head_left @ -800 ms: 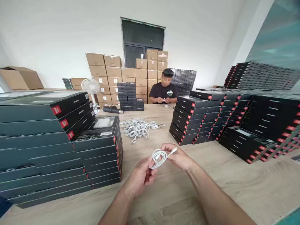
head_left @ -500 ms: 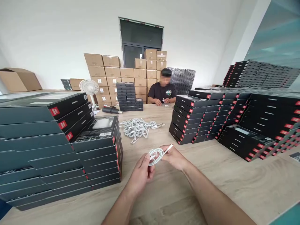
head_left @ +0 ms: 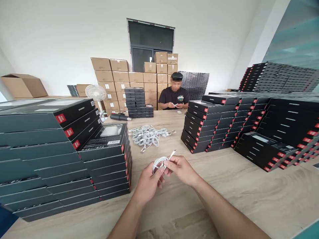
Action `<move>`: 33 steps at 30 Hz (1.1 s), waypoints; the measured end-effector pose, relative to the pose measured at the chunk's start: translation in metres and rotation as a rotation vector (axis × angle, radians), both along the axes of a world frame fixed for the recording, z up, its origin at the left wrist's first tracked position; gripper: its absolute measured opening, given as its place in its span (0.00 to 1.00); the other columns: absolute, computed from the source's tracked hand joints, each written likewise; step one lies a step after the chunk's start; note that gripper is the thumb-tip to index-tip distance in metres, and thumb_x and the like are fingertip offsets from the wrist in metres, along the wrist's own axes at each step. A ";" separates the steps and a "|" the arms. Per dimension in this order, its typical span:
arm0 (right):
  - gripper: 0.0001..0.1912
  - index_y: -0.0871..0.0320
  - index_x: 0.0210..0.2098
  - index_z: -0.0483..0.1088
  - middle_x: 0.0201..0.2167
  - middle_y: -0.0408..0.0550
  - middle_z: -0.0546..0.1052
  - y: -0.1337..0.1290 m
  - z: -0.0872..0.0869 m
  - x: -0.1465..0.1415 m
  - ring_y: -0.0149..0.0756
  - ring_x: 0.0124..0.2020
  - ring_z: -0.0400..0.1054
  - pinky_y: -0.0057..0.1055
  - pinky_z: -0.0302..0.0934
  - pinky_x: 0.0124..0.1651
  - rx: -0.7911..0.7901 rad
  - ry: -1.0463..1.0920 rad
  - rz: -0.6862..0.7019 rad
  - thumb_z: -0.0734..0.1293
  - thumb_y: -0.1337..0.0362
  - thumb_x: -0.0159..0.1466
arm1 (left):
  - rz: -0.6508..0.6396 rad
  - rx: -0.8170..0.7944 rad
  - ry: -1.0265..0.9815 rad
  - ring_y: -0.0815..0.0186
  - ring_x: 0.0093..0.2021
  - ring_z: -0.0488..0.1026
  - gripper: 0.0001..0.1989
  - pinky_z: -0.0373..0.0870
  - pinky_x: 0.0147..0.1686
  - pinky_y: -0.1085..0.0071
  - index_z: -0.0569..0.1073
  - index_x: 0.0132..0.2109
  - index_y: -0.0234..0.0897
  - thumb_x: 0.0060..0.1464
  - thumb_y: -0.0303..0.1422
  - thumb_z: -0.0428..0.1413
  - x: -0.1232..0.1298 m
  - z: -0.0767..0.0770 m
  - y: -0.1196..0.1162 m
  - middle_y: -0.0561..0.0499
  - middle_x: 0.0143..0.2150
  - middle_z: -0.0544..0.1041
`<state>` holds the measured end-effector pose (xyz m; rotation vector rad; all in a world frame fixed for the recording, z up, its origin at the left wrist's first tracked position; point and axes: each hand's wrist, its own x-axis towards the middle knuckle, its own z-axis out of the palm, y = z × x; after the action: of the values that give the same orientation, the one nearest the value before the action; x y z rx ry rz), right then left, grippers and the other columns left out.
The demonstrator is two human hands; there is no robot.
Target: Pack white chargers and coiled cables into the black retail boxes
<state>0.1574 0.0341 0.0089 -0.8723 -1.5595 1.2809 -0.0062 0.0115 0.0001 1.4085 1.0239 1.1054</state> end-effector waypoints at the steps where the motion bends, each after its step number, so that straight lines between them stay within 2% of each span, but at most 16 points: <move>1: 0.22 0.61 0.32 0.75 0.22 0.43 0.74 -0.002 0.000 -0.002 0.31 0.23 0.68 0.29 0.66 0.30 0.004 -0.006 -0.023 0.70 0.45 0.59 | 0.001 -0.015 -0.011 0.67 0.26 0.72 0.21 0.68 0.21 0.73 0.72 0.38 0.35 0.52 0.50 0.59 0.000 0.001 0.000 0.49 0.32 0.76; 4: 0.22 0.60 0.32 0.74 0.22 0.43 0.74 -0.005 0.001 -0.007 0.31 0.23 0.68 0.30 0.66 0.30 0.031 -0.006 -0.101 0.69 0.45 0.60 | 0.061 -0.045 -0.048 0.68 0.24 0.70 0.22 0.68 0.20 0.72 0.71 0.37 0.35 0.50 0.51 0.59 0.001 0.000 0.003 0.50 0.29 0.75; 7: 0.22 0.59 0.30 0.69 0.23 0.45 0.75 -0.002 -0.001 -0.010 0.33 0.25 0.71 0.31 0.69 0.32 0.024 -0.006 -0.127 0.62 0.45 0.65 | 0.135 -0.041 -0.045 0.69 0.20 0.68 0.21 0.64 0.18 0.73 0.69 0.37 0.37 0.52 0.52 0.56 0.005 -0.004 0.003 0.55 0.25 0.72; 10: 0.19 0.57 0.31 0.66 0.26 0.46 0.76 0.005 -0.007 -0.004 0.32 0.24 0.71 0.29 0.67 0.29 -0.089 -0.208 -0.158 0.54 0.52 0.70 | 0.208 -0.026 0.017 0.70 0.18 0.66 0.19 0.60 0.16 0.75 0.68 0.37 0.39 0.56 0.51 0.53 0.010 -0.007 0.001 0.56 0.24 0.71; 13: 0.15 0.57 0.26 0.65 0.18 0.43 0.73 0.006 -0.011 0.006 0.31 0.15 0.66 0.26 0.59 0.21 -0.188 -0.405 -0.063 0.58 0.60 0.67 | 0.196 -0.020 0.051 0.72 0.19 0.65 0.18 0.58 0.16 0.77 0.67 0.36 0.39 0.57 0.50 0.52 0.015 -0.008 -0.002 0.57 0.24 0.71; 14: 0.13 0.58 0.25 0.66 0.16 0.42 0.72 0.005 -0.010 0.009 0.30 0.14 0.65 0.26 0.57 0.21 -0.167 -0.457 -0.007 0.60 0.63 0.65 | 0.166 -0.039 0.026 0.73 0.19 0.64 0.18 0.57 0.16 0.78 0.67 0.35 0.39 0.56 0.50 0.53 0.017 -0.009 -0.002 0.57 0.24 0.71; 16: 0.11 0.58 0.25 0.69 0.16 0.41 0.72 0.000 -0.006 0.011 0.30 0.17 0.66 0.26 0.57 0.25 -0.008 -0.611 0.040 0.61 0.68 0.64 | 0.109 -0.105 -0.044 0.74 0.18 0.62 0.18 0.54 0.16 0.78 0.66 0.34 0.39 0.53 0.51 0.56 0.019 -0.010 -0.001 0.58 0.23 0.70; 18: 0.13 0.57 0.27 0.71 0.21 0.43 0.75 -0.004 -0.001 0.009 0.32 0.24 0.69 0.26 0.58 0.31 0.221 -0.761 -0.033 0.59 0.71 0.64 | 0.077 -0.184 -0.104 0.75 0.16 0.60 0.19 0.50 0.14 0.78 0.66 0.34 0.40 0.50 0.51 0.56 0.019 -0.011 0.001 0.59 0.22 0.68; 20: 0.15 0.57 0.28 0.73 0.24 0.44 0.77 -0.006 0.003 0.006 0.33 0.27 0.70 0.28 0.58 0.34 0.351 -0.810 -0.149 0.57 0.72 0.65 | 0.060 -0.249 -0.132 0.75 0.14 0.57 0.19 0.46 0.13 0.78 0.65 0.34 0.40 0.48 0.51 0.56 0.017 -0.011 0.003 0.60 0.20 0.66; 23: 0.17 0.55 0.40 0.76 0.26 0.45 0.76 -0.004 0.003 0.004 0.35 0.28 0.69 0.29 0.61 0.36 0.386 -0.718 -0.226 0.56 0.70 0.68 | 0.055 -0.325 -0.167 0.76 0.13 0.54 0.19 0.41 0.14 0.78 0.65 0.35 0.40 0.47 0.50 0.56 0.012 -0.010 0.003 0.60 0.20 0.66; 25: 0.18 0.54 0.55 0.71 0.35 0.49 0.77 -0.003 -0.001 0.004 0.39 0.35 0.71 0.34 0.64 0.42 0.446 -0.653 -0.298 0.58 0.64 0.69 | 0.062 -0.343 -0.170 0.77 0.13 0.52 0.18 0.39 0.15 0.78 0.64 0.33 0.40 0.46 0.49 0.57 0.011 -0.009 0.003 0.60 0.19 0.65; 26: 0.20 0.53 0.59 0.69 0.42 0.52 0.76 -0.003 -0.002 0.004 0.42 0.42 0.71 0.37 0.65 0.46 0.494 -0.631 -0.328 0.61 0.62 0.68 | 0.061 -0.345 -0.164 0.77 0.13 0.52 0.17 0.39 0.15 0.78 0.64 0.32 0.40 0.46 0.47 0.57 0.010 -0.008 0.002 0.60 0.19 0.65; 28: 0.18 0.50 0.55 0.73 0.53 0.55 0.72 -0.005 -0.001 0.003 0.47 0.53 0.66 0.44 0.63 0.54 0.601 -0.589 -0.322 0.65 0.61 0.66 | 0.051 -0.346 -0.151 0.77 0.14 0.54 0.15 0.40 0.16 0.78 0.65 0.31 0.40 0.46 0.45 0.59 0.011 -0.007 0.000 0.60 0.19 0.64; 30: 0.10 0.48 0.42 0.80 0.56 0.52 0.71 -0.009 0.003 0.001 0.48 0.60 0.60 0.47 0.58 0.60 0.669 -0.492 -0.239 0.66 0.64 0.65 | 0.040 -0.348 -0.148 0.76 0.16 0.56 0.14 0.42 0.16 0.78 0.66 0.32 0.39 0.45 0.42 0.60 0.012 -0.005 -0.002 0.61 0.20 0.63; 31: 0.09 0.48 0.37 0.81 0.56 0.50 0.72 -0.011 0.005 0.000 0.48 0.61 0.59 0.47 0.56 0.62 0.667 -0.412 -0.205 0.67 0.65 0.65 | 0.032 -0.355 -0.149 0.76 0.16 0.56 0.13 0.41 0.17 0.78 0.66 0.32 0.39 0.45 0.41 0.60 0.011 -0.004 -0.002 0.61 0.20 0.62; 33: 0.07 0.48 0.34 0.81 0.55 0.48 0.73 -0.014 0.010 -0.002 0.46 0.61 0.60 0.45 0.55 0.63 0.564 -0.190 -0.169 0.69 0.63 0.64 | 0.001 -0.379 -0.158 0.77 0.16 0.54 0.13 0.39 0.17 0.78 0.65 0.32 0.40 0.46 0.41 0.59 0.010 -0.002 -0.003 0.62 0.19 0.62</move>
<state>0.1549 0.0204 0.0186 -0.7493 -1.8242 0.5968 0.0037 0.0080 -0.0023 1.0025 1.0546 0.9464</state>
